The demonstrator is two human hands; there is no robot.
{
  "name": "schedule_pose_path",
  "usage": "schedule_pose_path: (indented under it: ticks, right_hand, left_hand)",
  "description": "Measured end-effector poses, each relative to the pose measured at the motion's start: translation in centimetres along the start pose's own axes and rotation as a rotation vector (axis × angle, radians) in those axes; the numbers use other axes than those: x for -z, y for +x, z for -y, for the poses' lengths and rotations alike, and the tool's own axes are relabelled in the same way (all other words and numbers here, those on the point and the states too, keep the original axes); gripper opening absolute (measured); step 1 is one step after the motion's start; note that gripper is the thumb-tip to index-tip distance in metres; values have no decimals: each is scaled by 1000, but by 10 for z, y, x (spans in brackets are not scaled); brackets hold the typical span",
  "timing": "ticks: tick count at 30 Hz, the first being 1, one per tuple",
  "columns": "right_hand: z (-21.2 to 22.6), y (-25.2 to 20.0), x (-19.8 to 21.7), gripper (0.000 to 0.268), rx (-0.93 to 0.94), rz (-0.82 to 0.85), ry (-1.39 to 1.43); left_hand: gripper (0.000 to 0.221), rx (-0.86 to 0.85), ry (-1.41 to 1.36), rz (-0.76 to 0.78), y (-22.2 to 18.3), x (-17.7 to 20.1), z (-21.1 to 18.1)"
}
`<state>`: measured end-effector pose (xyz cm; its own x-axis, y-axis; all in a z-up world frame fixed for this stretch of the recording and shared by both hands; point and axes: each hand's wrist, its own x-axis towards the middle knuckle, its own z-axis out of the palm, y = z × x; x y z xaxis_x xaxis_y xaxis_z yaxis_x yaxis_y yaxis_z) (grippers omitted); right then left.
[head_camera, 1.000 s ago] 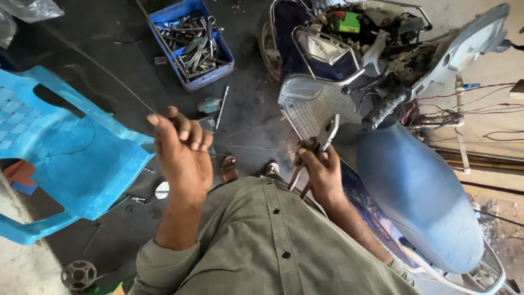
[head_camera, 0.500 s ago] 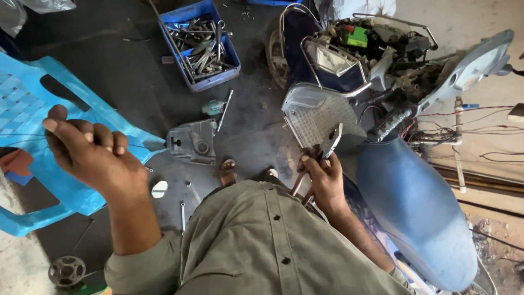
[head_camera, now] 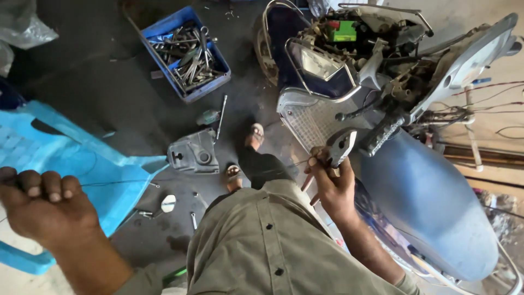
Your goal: The recorder is working on the internal components of a motorcycle, specifically focused on the battery and wiring area under the seat/front panel.
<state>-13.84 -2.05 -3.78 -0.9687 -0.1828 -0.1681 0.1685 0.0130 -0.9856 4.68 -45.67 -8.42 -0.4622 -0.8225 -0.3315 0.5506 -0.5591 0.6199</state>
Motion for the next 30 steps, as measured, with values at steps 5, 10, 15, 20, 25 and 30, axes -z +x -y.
schedule_pose_path:
  ticks: [5,10,15,20,25,30]
  right_hand:
    - [1,51,-8,21,96,59,11]
    - [-1,114,-21,25,14,45,200]
    - [13,159,-23,22,-1,-6,278]
    - [35,182,-3,22,58,-116,144]
    - [72,205,21,18,66,-314,543]
    - [61,207,49,16,-41,-370,650]
  left_hand:
    - [18,-115,289,-117,35,-9,-4]
    - [41,-65,208,18,105,-4,-23]
    - [40,16,99,119,204,9,-10]
    - [41,194,77,285,207,-93,54]
    - [72,434,103,438,221,-179,134]
    - [83,611,-55,369,222,-210,180]
